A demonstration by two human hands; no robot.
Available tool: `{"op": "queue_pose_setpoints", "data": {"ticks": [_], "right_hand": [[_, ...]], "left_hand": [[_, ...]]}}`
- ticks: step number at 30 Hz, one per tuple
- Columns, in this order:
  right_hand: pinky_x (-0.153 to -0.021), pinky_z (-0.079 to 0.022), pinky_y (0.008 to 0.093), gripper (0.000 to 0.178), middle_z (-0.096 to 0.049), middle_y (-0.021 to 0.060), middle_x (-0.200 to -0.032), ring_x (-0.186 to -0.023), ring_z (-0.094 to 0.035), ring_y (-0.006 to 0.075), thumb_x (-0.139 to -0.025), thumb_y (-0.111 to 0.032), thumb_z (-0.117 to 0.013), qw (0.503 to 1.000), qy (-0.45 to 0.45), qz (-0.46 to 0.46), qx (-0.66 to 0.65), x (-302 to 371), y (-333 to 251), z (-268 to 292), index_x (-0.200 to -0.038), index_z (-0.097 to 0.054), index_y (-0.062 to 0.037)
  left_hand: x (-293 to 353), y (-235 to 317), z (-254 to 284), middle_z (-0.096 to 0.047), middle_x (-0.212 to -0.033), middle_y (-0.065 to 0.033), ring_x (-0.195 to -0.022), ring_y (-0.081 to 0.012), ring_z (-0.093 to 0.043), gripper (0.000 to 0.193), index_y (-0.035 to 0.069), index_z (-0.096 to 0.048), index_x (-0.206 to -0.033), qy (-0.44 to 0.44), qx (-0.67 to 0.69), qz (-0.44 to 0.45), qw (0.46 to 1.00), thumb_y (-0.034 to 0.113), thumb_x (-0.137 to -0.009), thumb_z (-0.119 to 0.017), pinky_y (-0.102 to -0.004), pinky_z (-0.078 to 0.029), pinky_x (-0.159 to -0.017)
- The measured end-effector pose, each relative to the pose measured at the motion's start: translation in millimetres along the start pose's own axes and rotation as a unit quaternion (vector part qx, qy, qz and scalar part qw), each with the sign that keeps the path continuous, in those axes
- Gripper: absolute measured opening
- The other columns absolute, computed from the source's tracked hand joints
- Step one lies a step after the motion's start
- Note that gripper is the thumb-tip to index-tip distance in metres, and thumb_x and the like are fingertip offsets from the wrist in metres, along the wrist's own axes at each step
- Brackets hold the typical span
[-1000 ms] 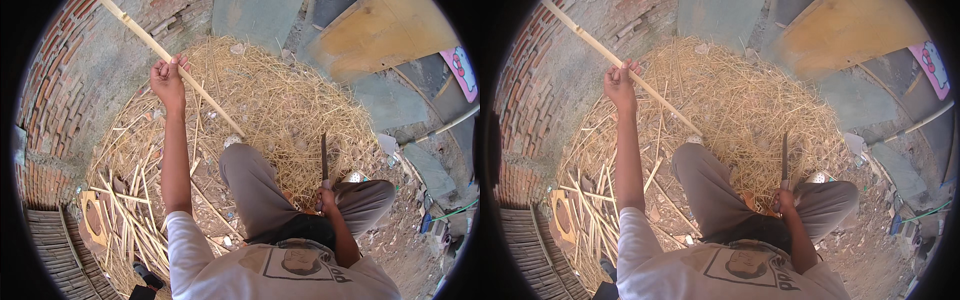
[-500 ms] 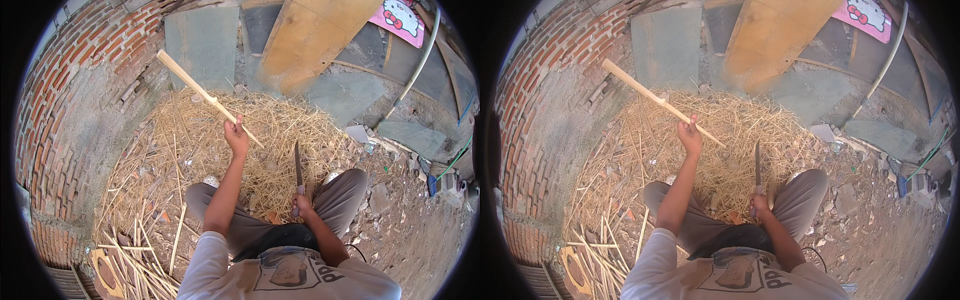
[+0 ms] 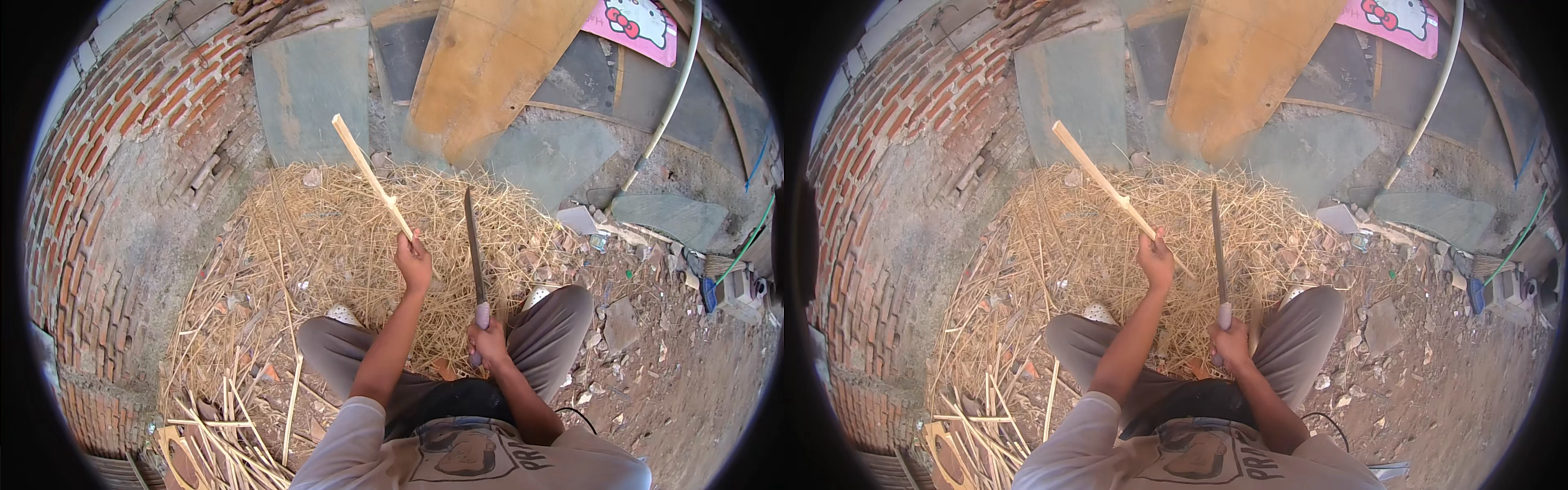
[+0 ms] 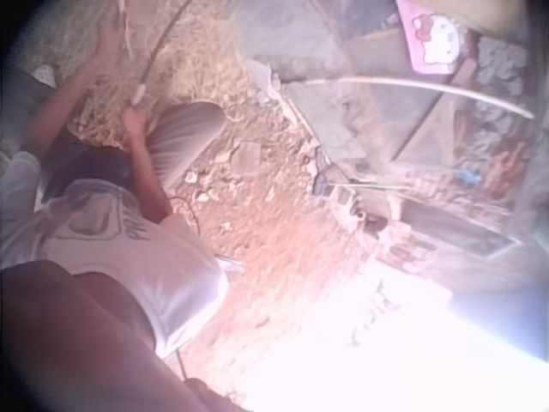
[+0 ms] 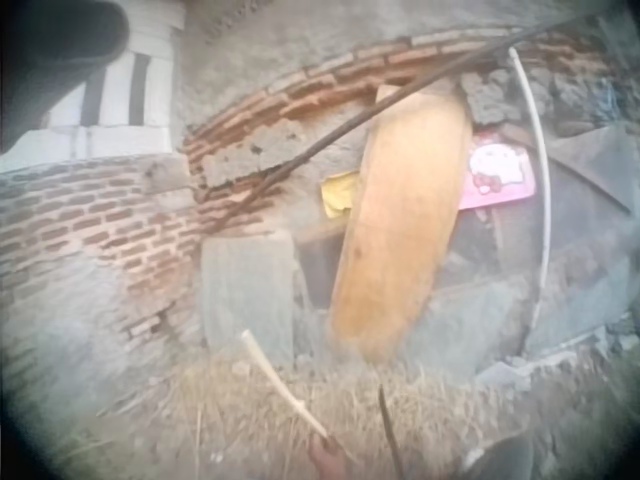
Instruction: The person sits on a pile of straw and uses a red utility knife to shave the surface of a long bamboo stick. They rotate the stick and scrape the blade along its length to remove the outer layer, then switch to a larger knife to continue the process.
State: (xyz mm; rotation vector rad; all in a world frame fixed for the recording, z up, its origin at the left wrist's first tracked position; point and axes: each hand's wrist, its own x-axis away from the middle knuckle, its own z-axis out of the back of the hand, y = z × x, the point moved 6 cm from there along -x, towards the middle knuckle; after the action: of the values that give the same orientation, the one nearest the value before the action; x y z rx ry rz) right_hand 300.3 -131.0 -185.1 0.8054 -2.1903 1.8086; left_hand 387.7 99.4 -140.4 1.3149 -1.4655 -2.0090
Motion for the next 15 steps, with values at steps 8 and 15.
{"op": "queue_pose_setpoints", "data": {"ticks": [8, 15], "right_hand": [[-0.039, -0.040, 0.0259, 0.018, -0.051, 0.0029, -0.062, -0.044, -0.051, 0.0097, -0.084, 0.002, -0.055, 0.970, -0.201, 0.133, 0.029, 101.4, -153.2, -74.4, -0.101, -0.049, 0.0011], [-0.048, -0.042, 0.0265, 0.024, -0.053, 0.0011, -0.066, -0.054, -0.052, 0.0082, -0.080, -0.004, -0.062, 0.964, -0.086, 0.212, 0.135, 101.7, -136.7, -24.7, -0.103, -0.055, -0.0002]], "left_hand": [[-1.3, -7.5, -5.5, -0.069, -0.086, -0.0160, -0.077, -0.0226, -0.069, 0.020, 0.001, -0.057, -0.112, -0.031, -0.029, 0.032, 0.999, -0.002, -0.093, -0.050, -0.0315, -0.050, -0.061], [-43.6, 84.3, 1.7, -0.067, -0.086, -0.0094, -0.074, -0.0179, -0.067, 0.032, 0.003, -0.051, -0.127, -0.153, 0.014, -0.073, 0.985, 0.001, -0.096, -0.047, -0.0322, -0.052, -0.064]]}}
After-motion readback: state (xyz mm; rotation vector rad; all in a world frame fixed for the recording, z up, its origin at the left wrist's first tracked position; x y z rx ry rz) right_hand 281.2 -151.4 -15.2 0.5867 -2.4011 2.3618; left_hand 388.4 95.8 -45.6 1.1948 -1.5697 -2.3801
